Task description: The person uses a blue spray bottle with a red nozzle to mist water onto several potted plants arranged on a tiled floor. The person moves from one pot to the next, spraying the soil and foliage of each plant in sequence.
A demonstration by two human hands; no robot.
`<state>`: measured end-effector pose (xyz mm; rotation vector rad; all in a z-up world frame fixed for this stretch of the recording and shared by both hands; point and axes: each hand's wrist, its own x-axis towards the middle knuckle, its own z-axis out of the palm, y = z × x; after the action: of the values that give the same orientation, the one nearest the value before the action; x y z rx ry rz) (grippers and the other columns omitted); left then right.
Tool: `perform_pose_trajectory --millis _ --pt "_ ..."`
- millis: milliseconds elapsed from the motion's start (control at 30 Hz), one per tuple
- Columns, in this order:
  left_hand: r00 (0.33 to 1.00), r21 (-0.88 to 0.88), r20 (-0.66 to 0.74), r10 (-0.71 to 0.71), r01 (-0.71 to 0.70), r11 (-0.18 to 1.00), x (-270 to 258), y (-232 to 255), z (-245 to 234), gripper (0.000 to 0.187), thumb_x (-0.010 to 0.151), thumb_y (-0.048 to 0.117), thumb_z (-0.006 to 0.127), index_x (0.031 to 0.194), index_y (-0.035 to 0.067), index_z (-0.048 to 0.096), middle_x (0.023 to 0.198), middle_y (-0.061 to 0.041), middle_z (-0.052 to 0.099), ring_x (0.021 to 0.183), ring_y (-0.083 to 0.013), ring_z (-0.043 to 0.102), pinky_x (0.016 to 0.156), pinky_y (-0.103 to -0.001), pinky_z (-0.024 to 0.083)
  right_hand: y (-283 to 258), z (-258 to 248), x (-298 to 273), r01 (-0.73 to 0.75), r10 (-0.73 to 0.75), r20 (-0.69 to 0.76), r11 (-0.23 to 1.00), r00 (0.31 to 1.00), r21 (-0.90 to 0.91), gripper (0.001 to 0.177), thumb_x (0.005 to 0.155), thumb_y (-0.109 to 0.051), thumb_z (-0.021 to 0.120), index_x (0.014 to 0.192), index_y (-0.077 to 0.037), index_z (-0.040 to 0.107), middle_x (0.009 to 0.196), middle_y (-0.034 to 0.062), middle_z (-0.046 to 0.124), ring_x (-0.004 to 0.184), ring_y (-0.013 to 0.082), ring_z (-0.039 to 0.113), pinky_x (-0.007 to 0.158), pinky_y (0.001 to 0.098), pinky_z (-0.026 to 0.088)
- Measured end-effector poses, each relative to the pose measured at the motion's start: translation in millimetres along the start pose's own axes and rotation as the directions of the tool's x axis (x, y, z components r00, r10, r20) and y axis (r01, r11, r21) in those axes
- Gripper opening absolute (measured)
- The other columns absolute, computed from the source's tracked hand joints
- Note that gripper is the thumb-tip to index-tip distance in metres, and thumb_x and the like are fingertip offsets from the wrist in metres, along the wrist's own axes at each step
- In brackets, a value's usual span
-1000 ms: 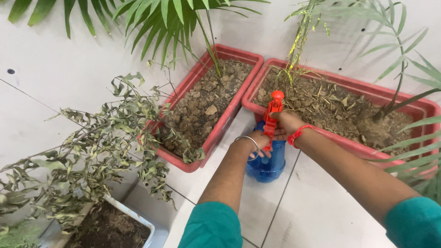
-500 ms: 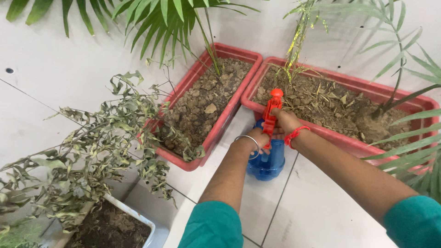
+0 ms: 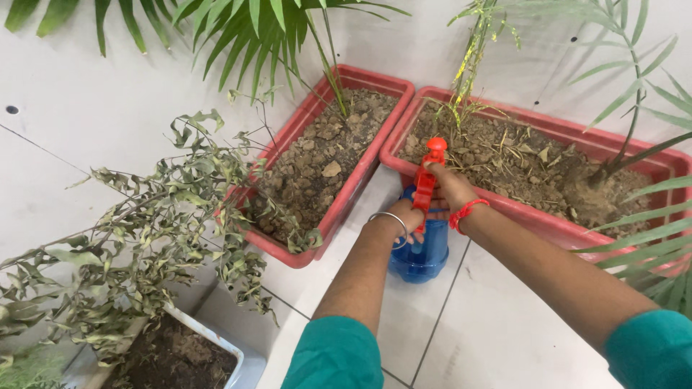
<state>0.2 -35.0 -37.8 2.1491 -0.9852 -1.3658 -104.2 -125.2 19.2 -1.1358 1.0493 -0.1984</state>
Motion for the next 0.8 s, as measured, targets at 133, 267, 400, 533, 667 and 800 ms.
perform_pose_trajectory --millis 133,267,400,533,667,800 --pt "1.000 0.021 0.003 0.016 -0.016 1.000 6 -5 -1 0.041 0.091 0.028 0.045 0.106 0.001 0.071 0.091 -0.011 0.080 0.081 -0.0215 0.074 0.067 -0.039 0.057 10 -5 18 0.024 -0.024 0.035 1.000 0.999 0.015 0.049 0.091 -0.041 0.059 0.126 -0.006 0.061 0.107 0.0158 0.074 0.098 0.0290 0.072 0.089 0.0510 0.057" --pt "0.999 -0.029 -0.017 0.040 -0.040 0.999 13 -5 3 0.040 0.093 0.027 0.044 0.111 -0.001 0.067 0.088 -0.016 0.080 0.076 -0.0236 0.075 0.070 -0.036 0.058 17 -6 26 0.072 -0.072 0.013 0.997 0.997 0.026 0.046 0.090 -0.034 0.061 0.125 -0.004 0.062 0.106 0.0163 0.074 0.097 0.0305 0.073 0.087 0.0529 0.058" --pt "0.999 -0.023 -0.027 0.032 -0.032 0.999 12 -4 1 0.040 0.094 0.026 0.045 0.114 -0.003 0.063 0.088 -0.017 0.080 0.073 -0.0238 0.075 0.069 -0.036 0.059 6 0 14 0.013 -0.013 -0.022 1.000 1.000 0.022 0.050 0.093 -0.044 0.056 0.128 -0.008 0.055 0.109 0.0196 0.071 0.098 0.0336 0.070 0.088 0.0527 0.054" --pt "0.998 0.023 -0.054 0.016 -0.015 1.000 12 -5 2 0.041 0.093 0.026 0.047 0.113 -0.004 0.066 0.087 -0.017 0.080 0.072 -0.0226 0.075 0.067 -0.035 0.058 3 1 5 -0.005 0.005 -0.017 1.000 1.000 0.013 0.057 0.094 -0.052 0.053 0.129 -0.007 0.059 0.113 0.0186 0.069 0.100 0.0324 0.069 0.090 0.0523 0.054" --pt "0.999 -0.026 -0.016 0.032 -0.032 0.999 15 -6 4 0.043 0.095 0.027 0.044 0.112 -0.006 0.067 0.088 -0.018 0.079 0.071 -0.0246 0.076 0.067 -0.035 0.059 9 -4 11 0.024 -0.024 0.032 1.000 0.999 -0.007 0.054 0.092 -0.045 0.057 0.128 -0.004 0.059 0.113 0.0183 0.070 0.100 0.0334 0.070 0.089 0.0524 0.056" --pt "1.000 -0.023 -0.013 0.020 -0.020 1.000 12 -6 3 0.041 0.092 0.026 0.045 0.117 -0.002 0.063 0.089 -0.017 0.079 0.075 -0.0250 0.076 0.071 -0.037 0.059 10 -7 18 0.006 -0.004 0.046 0.999 0.999 -0.039 0.050 0.091 -0.042 0.058 0.127 -0.007 0.060 0.112 0.0154 0.070 0.097 0.0310 0.070 0.087 0.0503 0.056"
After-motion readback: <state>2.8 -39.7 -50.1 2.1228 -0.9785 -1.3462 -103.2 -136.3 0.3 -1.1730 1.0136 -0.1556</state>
